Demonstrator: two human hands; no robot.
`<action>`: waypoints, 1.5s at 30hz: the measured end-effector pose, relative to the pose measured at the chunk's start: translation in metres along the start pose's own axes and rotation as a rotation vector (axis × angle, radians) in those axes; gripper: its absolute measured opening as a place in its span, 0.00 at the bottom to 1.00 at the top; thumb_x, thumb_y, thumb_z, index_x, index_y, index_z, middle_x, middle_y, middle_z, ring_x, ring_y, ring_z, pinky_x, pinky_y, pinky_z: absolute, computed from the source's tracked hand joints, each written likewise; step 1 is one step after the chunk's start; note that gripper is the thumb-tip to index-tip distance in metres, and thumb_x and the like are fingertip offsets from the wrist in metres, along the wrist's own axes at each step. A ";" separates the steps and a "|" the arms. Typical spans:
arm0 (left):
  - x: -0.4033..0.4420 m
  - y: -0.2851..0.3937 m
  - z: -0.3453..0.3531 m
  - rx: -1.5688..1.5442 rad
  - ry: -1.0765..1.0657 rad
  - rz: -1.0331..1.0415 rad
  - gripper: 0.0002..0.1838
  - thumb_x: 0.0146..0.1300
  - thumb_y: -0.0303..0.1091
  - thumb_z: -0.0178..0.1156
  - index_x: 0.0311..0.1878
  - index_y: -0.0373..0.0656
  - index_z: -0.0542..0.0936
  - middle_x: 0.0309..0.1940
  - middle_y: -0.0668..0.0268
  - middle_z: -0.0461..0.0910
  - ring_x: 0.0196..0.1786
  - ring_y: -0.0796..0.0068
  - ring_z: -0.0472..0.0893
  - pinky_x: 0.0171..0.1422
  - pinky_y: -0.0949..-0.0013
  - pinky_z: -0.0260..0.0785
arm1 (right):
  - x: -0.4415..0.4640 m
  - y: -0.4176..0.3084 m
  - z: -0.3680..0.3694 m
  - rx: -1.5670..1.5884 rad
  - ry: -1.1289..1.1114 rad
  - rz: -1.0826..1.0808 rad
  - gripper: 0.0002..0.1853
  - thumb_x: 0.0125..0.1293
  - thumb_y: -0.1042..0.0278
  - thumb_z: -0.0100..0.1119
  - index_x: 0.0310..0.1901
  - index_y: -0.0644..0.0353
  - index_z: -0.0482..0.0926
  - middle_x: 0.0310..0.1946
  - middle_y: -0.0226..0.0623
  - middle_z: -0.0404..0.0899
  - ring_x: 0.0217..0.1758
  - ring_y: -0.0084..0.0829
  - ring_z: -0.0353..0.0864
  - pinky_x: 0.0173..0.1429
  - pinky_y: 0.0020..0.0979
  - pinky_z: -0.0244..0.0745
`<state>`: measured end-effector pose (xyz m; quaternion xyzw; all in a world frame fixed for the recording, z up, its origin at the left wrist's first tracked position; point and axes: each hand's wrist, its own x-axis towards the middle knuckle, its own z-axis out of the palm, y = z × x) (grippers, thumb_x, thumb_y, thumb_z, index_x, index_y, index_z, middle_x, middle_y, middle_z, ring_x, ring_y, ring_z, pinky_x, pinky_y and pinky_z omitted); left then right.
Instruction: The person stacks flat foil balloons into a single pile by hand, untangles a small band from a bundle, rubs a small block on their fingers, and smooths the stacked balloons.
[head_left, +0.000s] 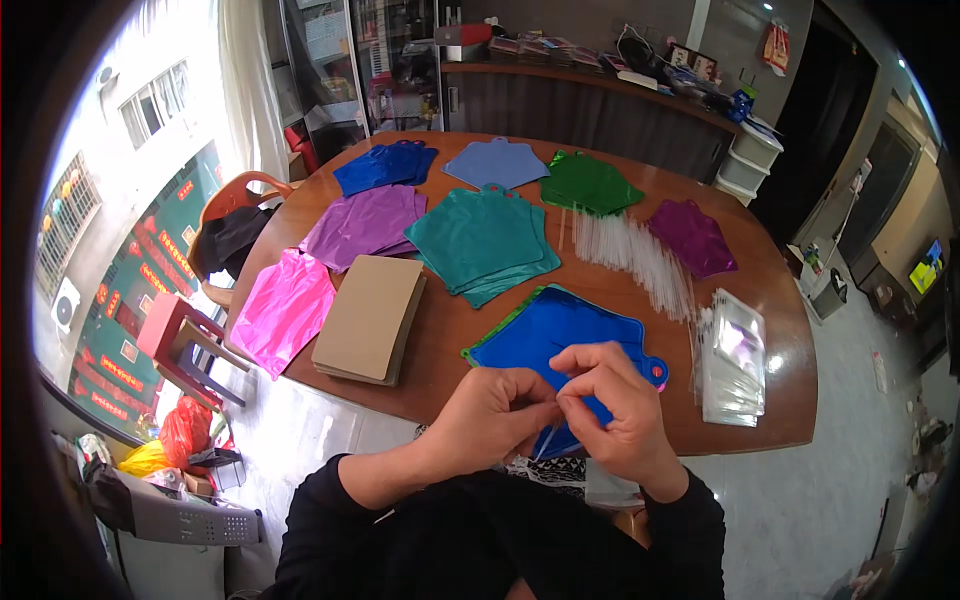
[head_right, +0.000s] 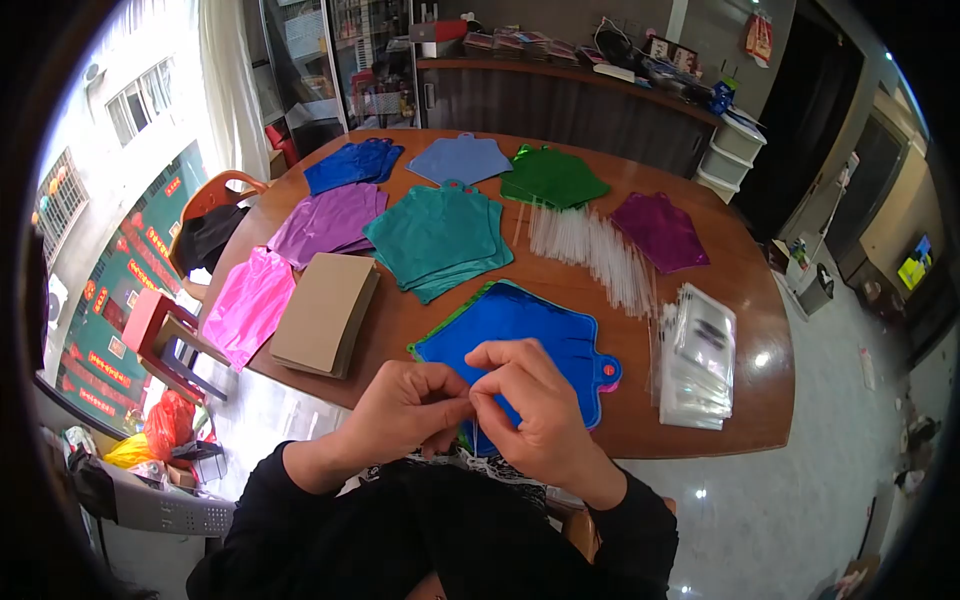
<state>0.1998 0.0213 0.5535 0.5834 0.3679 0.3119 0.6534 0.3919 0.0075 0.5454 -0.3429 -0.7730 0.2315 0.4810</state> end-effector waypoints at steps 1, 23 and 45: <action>-0.001 -0.003 0.000 -0.051 -0.008 0.014 0.05 0.70 0.25 0.62 0.36 0.36 0.81 0.19 0.67 0.78 0.15 0.83 0.70 0.19 0.81 0.60 | -0.003 0.002 0.005 0.107 0.020 0.078 0.04 0.65 0.83 0.57 0.37 0.64 0.78 0.49 0.39 0.79 0.44 0.29 0.75 0.51 0.28 0.73; -0.003 -0.046 -0.030 -0.740 -0.001 -0.062 0.06 0.73 0.26 0.59 0.39 0.34 0.80 0.32 0.58 0.85 0.14 0.80 0.69 0.16 0.81 0.55 | -0.032 0.001 0.030 0.335 -0.036 0.390 0.03 0.72 0.78 0.59 0.39 0.64 0.82 0.30 0.27 0.75 0.26 0.18 0.62 0.33 0.22 0.58; -0.002 -0.058 -0.017 -0.811 0.123 -0.012 0.06 0.74 0.26 0.59 0.40 0.34 0.79 0.38 0.51 0.86 0.16 0.77 0.72 0.16 0.79 0.59 | -0.043 0.008 0.038 0.318 0.090 0.514 0.03 0.71 0.77 0.60 0.38 0.64 0.81 0.23 0.24 0.74 0.23 0.16 0.62 0.29 0.19 0.58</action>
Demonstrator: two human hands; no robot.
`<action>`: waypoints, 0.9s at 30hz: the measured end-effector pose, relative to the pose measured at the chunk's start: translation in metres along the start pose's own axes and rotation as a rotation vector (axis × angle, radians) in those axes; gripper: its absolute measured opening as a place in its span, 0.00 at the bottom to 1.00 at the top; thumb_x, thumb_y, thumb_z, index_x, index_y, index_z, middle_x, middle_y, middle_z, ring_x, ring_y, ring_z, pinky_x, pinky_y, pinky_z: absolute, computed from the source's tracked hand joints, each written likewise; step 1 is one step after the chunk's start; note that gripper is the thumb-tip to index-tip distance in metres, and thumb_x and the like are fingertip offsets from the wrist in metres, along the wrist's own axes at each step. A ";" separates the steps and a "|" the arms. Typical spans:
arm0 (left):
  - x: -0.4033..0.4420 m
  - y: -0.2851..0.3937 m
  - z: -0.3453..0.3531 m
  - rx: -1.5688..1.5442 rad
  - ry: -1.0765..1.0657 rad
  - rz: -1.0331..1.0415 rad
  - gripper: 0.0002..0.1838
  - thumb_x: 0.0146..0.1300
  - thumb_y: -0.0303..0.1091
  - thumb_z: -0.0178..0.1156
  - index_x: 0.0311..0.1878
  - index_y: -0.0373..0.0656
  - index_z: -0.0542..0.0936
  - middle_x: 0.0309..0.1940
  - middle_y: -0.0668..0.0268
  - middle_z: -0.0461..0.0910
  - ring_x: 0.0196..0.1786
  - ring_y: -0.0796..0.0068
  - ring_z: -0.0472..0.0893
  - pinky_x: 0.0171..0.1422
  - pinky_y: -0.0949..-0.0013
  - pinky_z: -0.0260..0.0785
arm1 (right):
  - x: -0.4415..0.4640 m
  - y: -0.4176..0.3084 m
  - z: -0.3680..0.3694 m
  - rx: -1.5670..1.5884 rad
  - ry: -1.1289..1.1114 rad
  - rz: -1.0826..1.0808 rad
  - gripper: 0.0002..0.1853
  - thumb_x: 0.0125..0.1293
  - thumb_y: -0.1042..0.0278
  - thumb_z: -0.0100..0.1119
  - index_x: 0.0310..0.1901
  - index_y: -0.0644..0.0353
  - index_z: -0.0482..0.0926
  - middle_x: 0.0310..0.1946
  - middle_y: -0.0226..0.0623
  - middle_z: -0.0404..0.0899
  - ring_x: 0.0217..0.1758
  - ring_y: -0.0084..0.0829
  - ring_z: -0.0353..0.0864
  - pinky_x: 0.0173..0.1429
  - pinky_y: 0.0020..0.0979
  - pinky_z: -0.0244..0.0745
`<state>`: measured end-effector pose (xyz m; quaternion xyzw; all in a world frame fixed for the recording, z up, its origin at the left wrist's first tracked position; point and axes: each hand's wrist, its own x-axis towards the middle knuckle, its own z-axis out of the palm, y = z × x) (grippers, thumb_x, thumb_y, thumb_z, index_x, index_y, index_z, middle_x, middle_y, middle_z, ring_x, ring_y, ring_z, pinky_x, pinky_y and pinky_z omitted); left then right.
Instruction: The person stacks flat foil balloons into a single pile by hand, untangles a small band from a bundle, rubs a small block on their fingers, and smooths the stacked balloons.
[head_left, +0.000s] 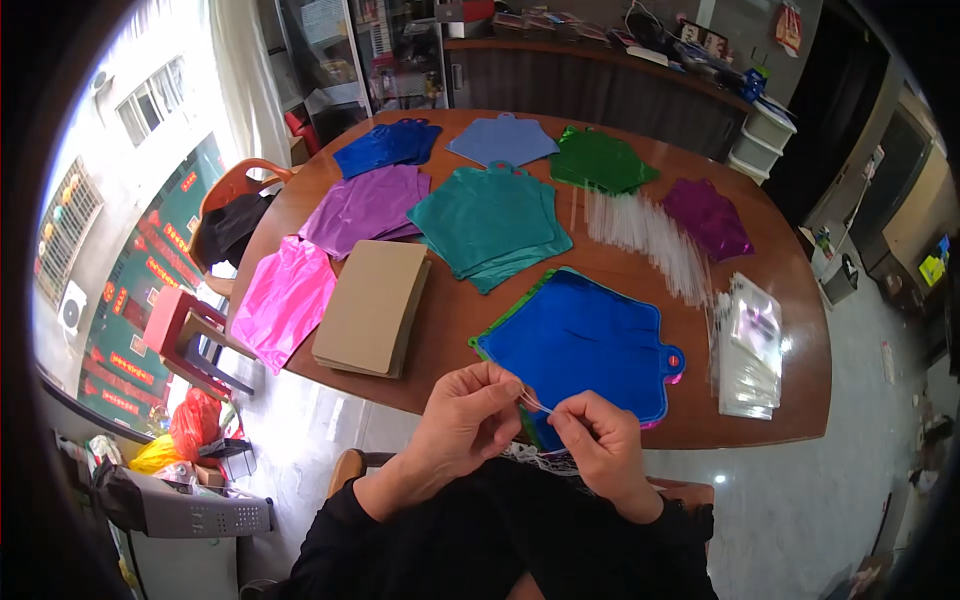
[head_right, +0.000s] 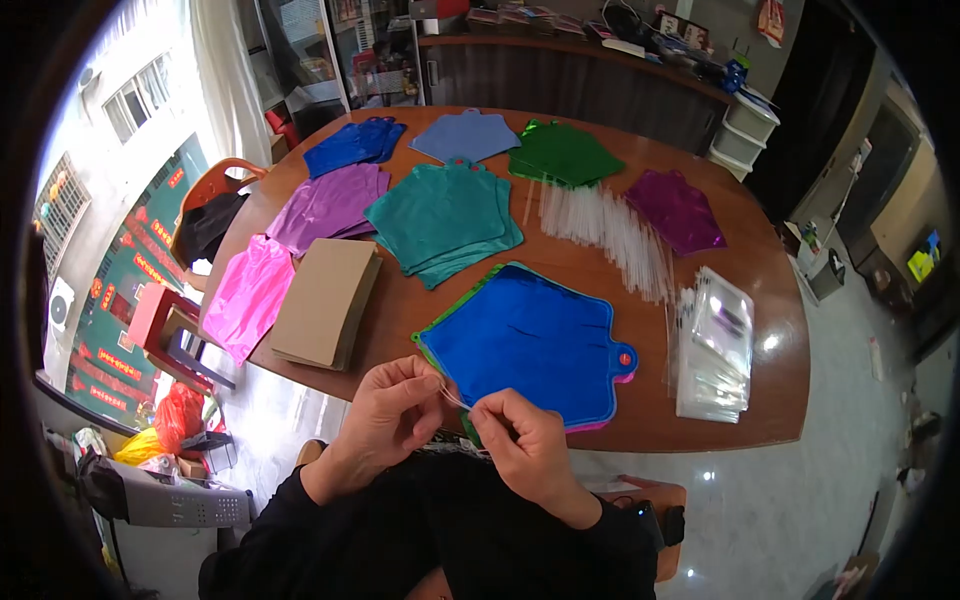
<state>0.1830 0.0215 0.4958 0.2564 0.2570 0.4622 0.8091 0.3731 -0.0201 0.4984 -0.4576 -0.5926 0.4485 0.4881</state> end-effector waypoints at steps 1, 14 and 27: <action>-0.001 0.000 0.001 0.034 0.016 0.000 0.06 0.74 0.26 0.59 0.40 0.34 0.79 0.38 0.51 0.86 0.16 0.77 0.72 0.16 0.79 0.60 | 0.000 0.000 0.000 0.034 0.027 0.018 0.04 0.72 0.77 0.59 0.37 0.64 0.81 0.23 0.25 0.74 0.23 0.15 0.61 0.30 0.19 0.57; 0.005 0.019 0.007 0.412 -0.002 -0.106 0.09 0.74 0.29 0.61 0.42 0.31 0.84 0.32 0.58 0.85 0.21 0.80 0.74 0.22 0.80 0.62 | 0.002 0.001 -0.009 0.015 0.041 -0.009 0.05 0.72 0.78 0.58 0.36 0.64 0.81 0.23 0.23 0.72 0.24 0.14 0.60 0.30 0.18 0.56; 0.001 0.031 0.016 0.939 -0.245 -0.062 0.07 0.69 0.25 0.64 0.38 0.31 0.87 0.30 0.65 0.86 0.28 0.84 0.72 0.33 0.82 0.64 | -0.001 -0.007 -0.014 -0.106 -0.032 -0.018 0.04 0.70 0.79 0.59 0.37 0.63 0.82 0.24 0.24 0.76 0.25 0.16 0.62 0.30 0.20 0.58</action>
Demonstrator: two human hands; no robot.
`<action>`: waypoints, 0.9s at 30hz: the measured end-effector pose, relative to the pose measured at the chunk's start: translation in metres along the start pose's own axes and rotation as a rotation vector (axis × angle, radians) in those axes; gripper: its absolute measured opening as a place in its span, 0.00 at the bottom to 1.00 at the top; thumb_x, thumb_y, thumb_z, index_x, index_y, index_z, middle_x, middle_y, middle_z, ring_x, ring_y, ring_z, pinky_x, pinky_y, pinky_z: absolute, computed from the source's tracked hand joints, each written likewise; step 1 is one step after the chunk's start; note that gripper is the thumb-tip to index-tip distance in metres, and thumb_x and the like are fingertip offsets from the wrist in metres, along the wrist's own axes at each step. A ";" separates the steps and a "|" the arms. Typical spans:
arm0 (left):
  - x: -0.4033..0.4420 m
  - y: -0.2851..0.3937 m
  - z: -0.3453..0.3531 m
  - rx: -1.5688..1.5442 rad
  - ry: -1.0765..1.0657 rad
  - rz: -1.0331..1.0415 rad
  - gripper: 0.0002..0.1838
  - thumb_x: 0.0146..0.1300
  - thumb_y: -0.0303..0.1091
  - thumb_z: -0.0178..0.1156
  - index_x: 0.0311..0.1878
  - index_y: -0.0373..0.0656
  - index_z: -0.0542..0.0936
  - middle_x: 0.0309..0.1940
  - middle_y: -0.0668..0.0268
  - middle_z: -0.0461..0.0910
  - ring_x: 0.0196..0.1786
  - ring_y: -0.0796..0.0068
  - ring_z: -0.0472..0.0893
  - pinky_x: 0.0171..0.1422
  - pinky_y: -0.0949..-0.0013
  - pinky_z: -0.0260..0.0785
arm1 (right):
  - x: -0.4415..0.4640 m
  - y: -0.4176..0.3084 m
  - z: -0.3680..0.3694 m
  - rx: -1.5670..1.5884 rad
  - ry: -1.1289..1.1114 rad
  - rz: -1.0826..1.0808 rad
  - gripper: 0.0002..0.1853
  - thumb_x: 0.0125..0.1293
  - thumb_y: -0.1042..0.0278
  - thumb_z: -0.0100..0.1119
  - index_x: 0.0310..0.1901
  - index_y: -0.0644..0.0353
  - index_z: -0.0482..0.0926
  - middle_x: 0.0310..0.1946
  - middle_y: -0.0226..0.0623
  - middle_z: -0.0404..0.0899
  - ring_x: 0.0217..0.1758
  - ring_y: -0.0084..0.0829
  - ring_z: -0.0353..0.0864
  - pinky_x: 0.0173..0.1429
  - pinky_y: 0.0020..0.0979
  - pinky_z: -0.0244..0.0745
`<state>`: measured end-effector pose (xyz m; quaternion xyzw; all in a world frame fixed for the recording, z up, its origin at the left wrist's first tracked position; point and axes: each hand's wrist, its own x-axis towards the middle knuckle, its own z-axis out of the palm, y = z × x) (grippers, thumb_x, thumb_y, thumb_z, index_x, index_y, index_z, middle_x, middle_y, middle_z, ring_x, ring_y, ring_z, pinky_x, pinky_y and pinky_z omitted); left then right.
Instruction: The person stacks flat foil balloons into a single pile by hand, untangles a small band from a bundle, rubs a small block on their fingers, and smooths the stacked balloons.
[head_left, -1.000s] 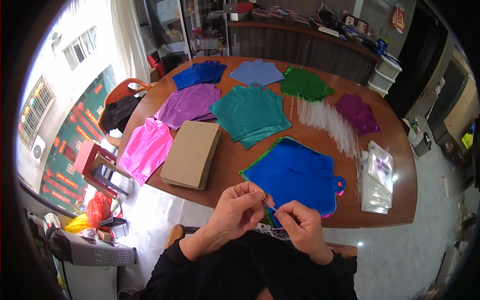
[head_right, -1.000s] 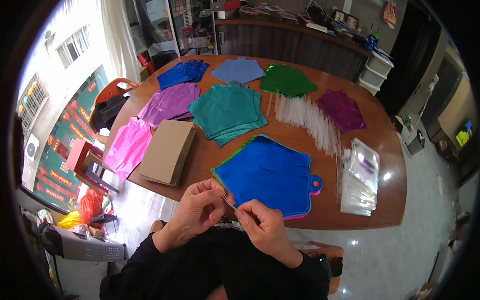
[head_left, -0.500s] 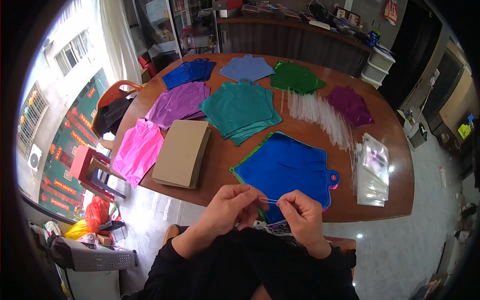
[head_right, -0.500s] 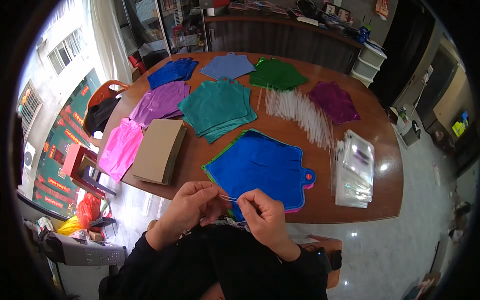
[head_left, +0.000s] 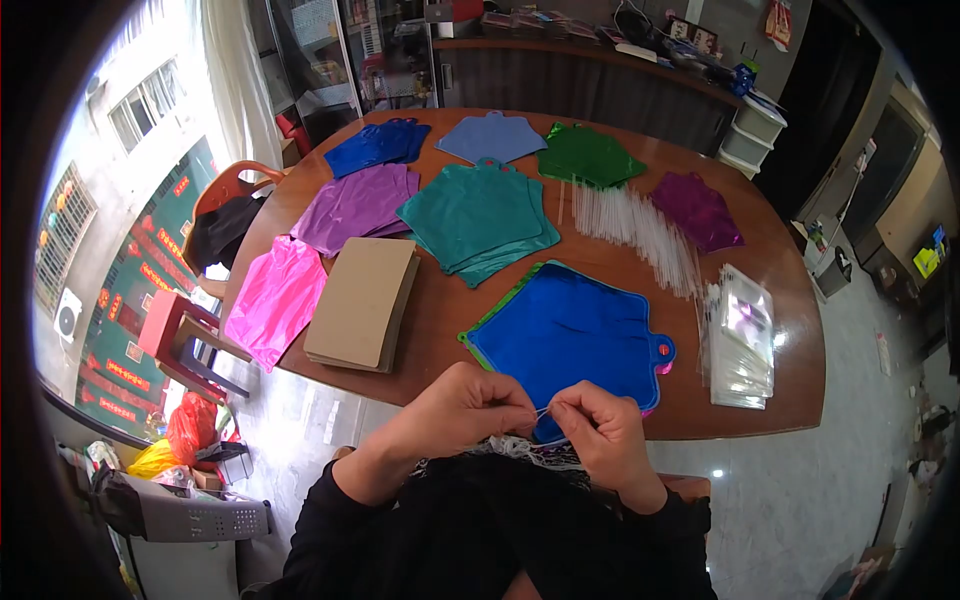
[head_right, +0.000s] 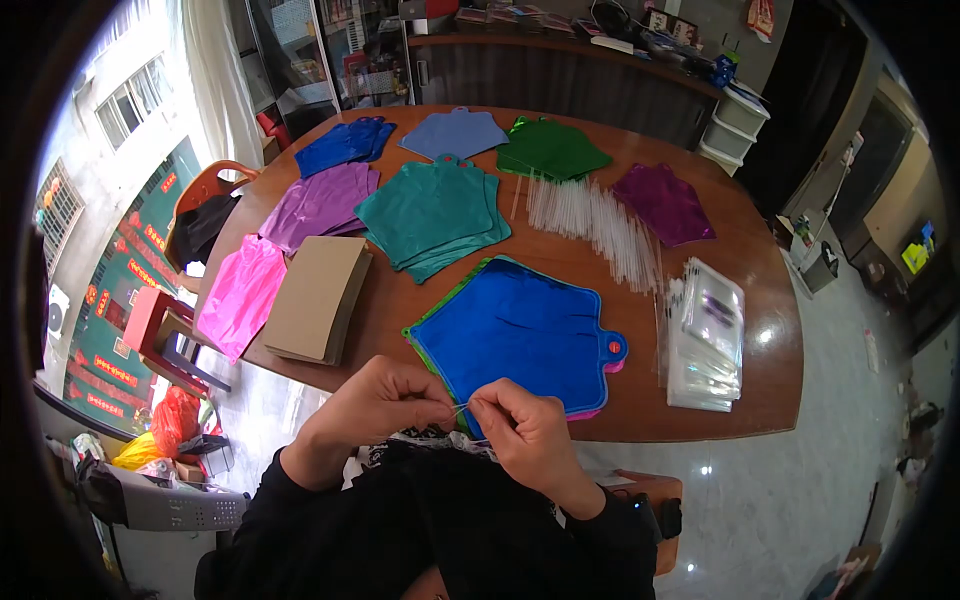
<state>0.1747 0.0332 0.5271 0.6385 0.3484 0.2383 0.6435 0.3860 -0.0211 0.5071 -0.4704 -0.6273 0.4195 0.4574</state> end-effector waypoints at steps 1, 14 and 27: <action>-0.001 -0.001 0.002 0.001 -0.002 0.001 0.07 0.69 0.25 0.64 0.38 0.31 0.87 0.30 0.65 0.86 0.28 0.84 0.72 0.33 0.82 0.64 | 0.000 0.001 0.002 -0.001 0.002 -0.001 0.04 0.70 0.79 0.59 0.37 0.63 0.82 0.24 0.24 0.76 0.25 0.16 0.62 0.30 0.20 0.58; 0.006 -0.021 0.028 -0.365 0.452 0.267 0.07 0.66 0.19 0.63 0.43 0.31 0.88 0.41 0.60 0.90 0.35 0.79 0.78 0.43 0.78 0.70 | -0.005 0.014 0.020 -0.039 -0.099 -0.035 0.03 0.72 0.79 0.59 0.39 0.62 0.81 0.26 0.26 0.79 0.26 0.20 0.67 0.34 0.23 0.64; -0.006 -0.018 0.003 0.098 0.022 0.507 0.07 0.64 0.20 0.65 0.42 0.39 0.90 0.44 0.68 0.90 0.37 0.76 0.77 0.56 0.70 0.64 | -0.010 0.006 0.015 0.112 -0.084 -0.054 0.05 0.72 0.78 0.59 0.37 0.62 0.82 0.26 0.26 0.80 0.26 0.20 0.68 0.34 0.22 0.64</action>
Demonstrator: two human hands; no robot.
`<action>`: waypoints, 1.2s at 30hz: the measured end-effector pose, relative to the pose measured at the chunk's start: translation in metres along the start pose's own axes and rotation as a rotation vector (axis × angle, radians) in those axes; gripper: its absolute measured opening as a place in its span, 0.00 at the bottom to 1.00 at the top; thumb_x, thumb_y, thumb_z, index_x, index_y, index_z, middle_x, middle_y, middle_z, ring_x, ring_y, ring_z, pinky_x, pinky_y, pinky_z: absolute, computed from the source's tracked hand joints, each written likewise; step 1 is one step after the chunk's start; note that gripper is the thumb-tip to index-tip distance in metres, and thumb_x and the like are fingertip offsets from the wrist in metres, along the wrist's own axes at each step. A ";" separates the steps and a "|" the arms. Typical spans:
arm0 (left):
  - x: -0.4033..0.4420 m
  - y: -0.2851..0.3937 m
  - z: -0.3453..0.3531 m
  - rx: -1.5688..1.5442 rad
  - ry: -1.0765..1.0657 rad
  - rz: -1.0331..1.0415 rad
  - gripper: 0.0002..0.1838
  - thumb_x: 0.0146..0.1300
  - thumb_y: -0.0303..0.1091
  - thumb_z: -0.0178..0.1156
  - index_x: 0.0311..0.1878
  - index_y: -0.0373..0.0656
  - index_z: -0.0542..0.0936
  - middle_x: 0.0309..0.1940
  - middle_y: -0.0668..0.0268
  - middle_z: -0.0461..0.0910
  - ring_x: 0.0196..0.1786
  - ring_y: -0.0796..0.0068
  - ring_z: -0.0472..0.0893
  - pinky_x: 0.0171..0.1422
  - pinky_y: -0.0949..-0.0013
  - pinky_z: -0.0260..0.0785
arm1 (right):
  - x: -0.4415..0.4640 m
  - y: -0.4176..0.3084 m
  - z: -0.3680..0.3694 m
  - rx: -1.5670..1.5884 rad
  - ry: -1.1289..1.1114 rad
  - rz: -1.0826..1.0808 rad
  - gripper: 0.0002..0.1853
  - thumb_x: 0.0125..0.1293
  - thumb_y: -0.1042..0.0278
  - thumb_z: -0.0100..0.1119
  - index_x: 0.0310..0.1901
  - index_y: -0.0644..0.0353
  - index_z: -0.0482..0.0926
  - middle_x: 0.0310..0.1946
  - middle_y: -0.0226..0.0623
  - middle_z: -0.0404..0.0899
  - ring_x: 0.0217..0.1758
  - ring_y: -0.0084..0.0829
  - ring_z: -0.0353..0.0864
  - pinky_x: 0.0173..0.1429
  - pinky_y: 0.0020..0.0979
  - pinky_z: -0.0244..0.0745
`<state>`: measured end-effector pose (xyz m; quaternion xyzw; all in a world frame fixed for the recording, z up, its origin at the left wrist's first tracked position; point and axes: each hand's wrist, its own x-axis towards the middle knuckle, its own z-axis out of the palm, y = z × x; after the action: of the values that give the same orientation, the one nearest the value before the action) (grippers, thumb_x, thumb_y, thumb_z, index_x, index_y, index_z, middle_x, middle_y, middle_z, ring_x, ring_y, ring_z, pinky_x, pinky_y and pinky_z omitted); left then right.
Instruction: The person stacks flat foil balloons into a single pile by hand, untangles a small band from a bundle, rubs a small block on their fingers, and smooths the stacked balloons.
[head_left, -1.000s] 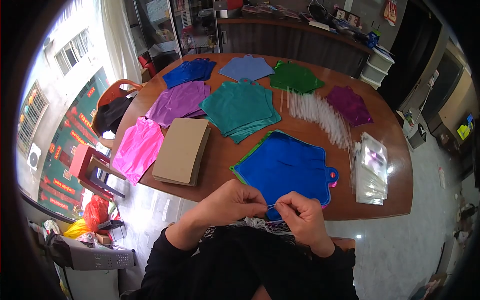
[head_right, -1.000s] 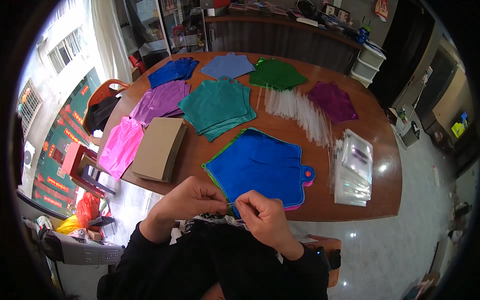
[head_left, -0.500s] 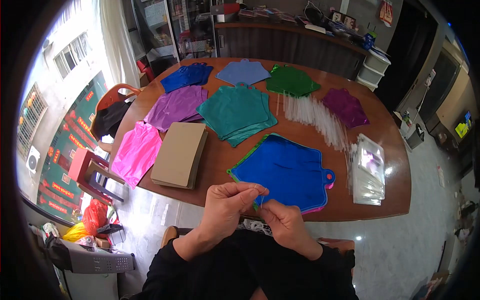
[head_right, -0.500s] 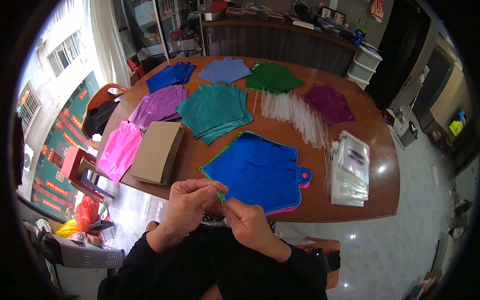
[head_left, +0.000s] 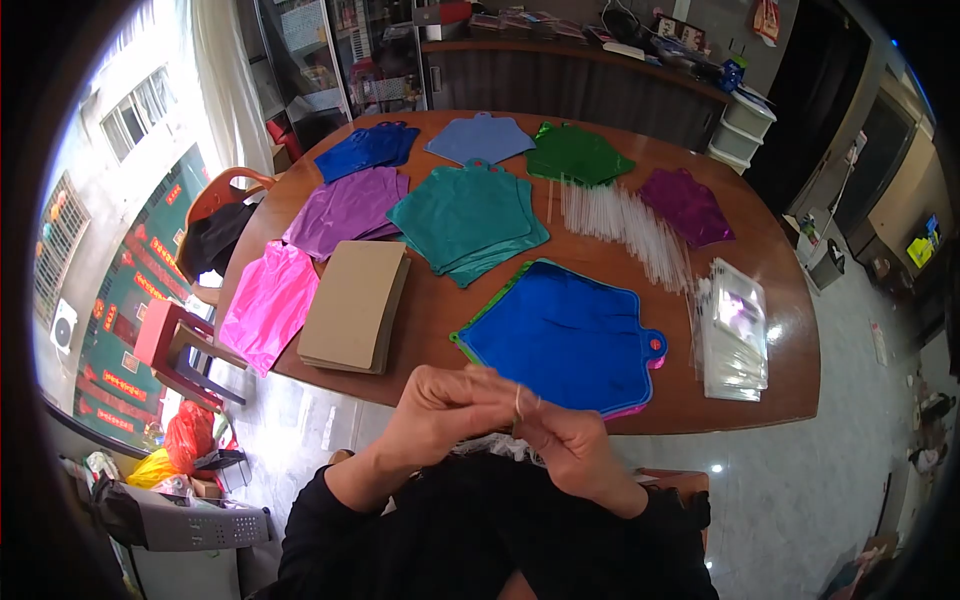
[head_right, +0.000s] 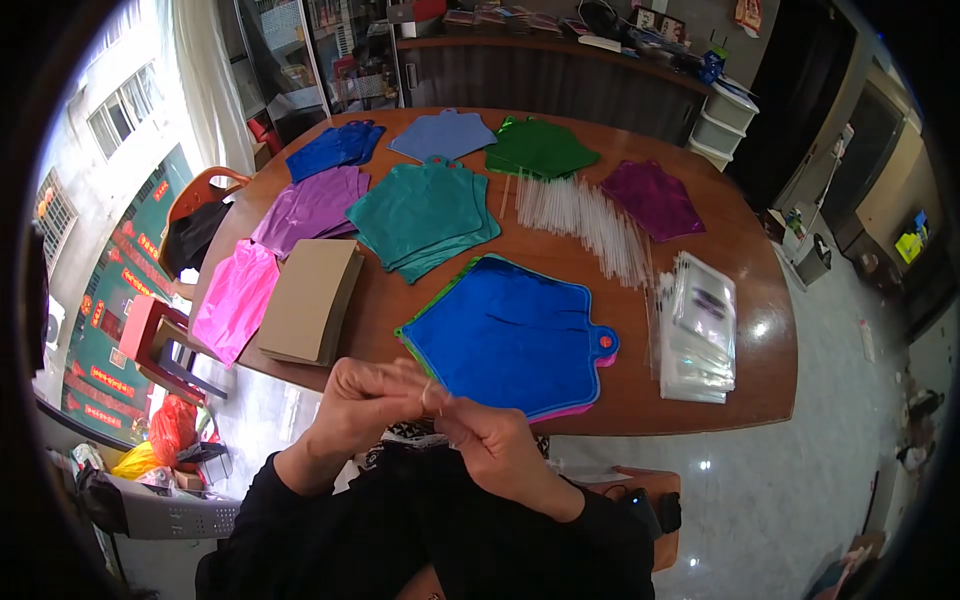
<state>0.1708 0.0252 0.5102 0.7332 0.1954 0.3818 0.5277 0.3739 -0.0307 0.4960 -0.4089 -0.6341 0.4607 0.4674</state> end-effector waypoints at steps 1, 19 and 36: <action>0.004 0.000 0.000 0.219 0.065 0.047 0.07 0.64 0.20 0.65 0.42 0.39 0.90 0.44 0.69 0.91 0.37 0.76 0.77 0.58 0.70 0.63 | -0.001 -0.005 -0.001 -0.036 -0.018 0.015 0.05 0.72 0.79 0.59 0.36 0.62 0.82 0.27 0.26 0.80 0.26 0.19 0.68 0.35 0.22 0.64; 0.013 0.023 -0.009 -0.001 -0.336 -0.005 0.07 0.64 0.23 0.65 0.41 0.39 0.90 0.45 0.66 0.90 0.39 0.74 0.76 0.63 0.66 0.61 | -0.003 -0.018 -0.017 -0.013 -0.001 0.032 0.07 0.72 0.77 0.59 0.34 0.62 0.83 0.27 0.25 0.80 0.28 0.19 0.68 0.37 0.21 0.64; 0.018 0.024 -0.011 0.121 -0.185 0.143 0.06 0.67 0.22 0.62 0.42 0.38 0.87 0.39 0.67 0.87 0.37 0.71 0.76 0.56 0.69 0.65 | -0.010 -0.016 -0.013 0.018 -0.064 0.059 0.06 0.71 0.78 0.60 0.35 0.63 0.83 0.27 0.24 0.78 0.29 0.18 0.68 0.37 0.21 0.63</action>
<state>0.1708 0.0361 0.5410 0.8077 0.1160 0.3368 0.4698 0.3873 -0.0414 0.5106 -0.4081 -0.6322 0.4927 0.4370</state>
